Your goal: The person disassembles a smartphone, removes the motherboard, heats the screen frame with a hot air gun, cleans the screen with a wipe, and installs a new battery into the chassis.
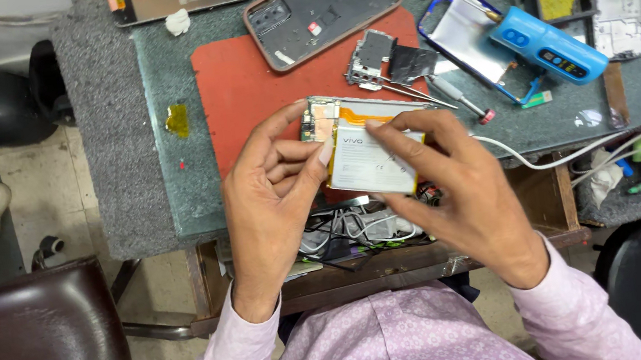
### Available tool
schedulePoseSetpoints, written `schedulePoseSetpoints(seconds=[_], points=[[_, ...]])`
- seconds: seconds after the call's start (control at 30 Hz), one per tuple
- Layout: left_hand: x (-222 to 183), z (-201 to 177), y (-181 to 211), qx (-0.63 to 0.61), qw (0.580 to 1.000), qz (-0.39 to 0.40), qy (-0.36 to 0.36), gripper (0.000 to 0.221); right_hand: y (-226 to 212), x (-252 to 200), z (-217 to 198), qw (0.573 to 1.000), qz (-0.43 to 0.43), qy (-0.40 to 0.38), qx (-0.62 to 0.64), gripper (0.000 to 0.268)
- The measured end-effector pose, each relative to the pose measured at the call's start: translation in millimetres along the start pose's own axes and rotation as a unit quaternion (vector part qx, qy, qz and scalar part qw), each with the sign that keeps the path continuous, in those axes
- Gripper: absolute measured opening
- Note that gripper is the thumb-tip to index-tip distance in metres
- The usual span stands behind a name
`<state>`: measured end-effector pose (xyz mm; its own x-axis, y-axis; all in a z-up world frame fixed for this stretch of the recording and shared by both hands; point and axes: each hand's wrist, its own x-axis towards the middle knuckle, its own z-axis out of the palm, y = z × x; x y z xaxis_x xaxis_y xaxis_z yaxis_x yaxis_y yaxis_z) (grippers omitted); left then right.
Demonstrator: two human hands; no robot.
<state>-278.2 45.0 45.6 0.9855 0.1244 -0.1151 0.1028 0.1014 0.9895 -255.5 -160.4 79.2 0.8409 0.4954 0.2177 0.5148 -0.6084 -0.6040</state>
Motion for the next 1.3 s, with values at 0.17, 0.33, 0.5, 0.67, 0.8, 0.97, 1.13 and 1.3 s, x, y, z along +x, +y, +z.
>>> schedulePoseSetpoints(seconds=[0.17,0.33,0.5,0.67,0.8,0.97,1.13,1.3], points=[[-9,-14,-2,0.199,0.974,0.059,0.096,0.037,12,10,-8,0.999,-0.003,0.008,-0.051,0.063],[-7,-24,-7,0.384,0.885,0.255,0.067,0.030,20,14,-11,0.998,0.020,-0.005,-0.052,0.060],[0,-21,-13,0.429,0.851,0.304,-0.010,0.037,25,16,-8,0.999,0.007,-0.013,-0.049,0.058],[10,-17,-16,0.466,0.817,0.337,-0.050,0.042,27,16,-8,0.998,0.013,-0.019,-0.055,0.058],[14,-16,-18,0.489,0.796,0.351,-0.061,0.044,30,16,-8,0.998,0.014,-0.027,-0.055,0.059],[17,-15,-18,0.527,0.765,0.365,-0.062,0.044,33,17,-7,0.998,0.007,-0.022,-0.050,0.060],[18,-15,-16,0.592,0.705,0.385,-0.063,0.046,34,15,-5,0.998,0.000,-0.013,-0.053,0.059],[20,-16,-15,0.628,0.667,0.396,-0.068,0.050,32,13,-3,0.999,0.005,-0.001,-0.053,0.059]])
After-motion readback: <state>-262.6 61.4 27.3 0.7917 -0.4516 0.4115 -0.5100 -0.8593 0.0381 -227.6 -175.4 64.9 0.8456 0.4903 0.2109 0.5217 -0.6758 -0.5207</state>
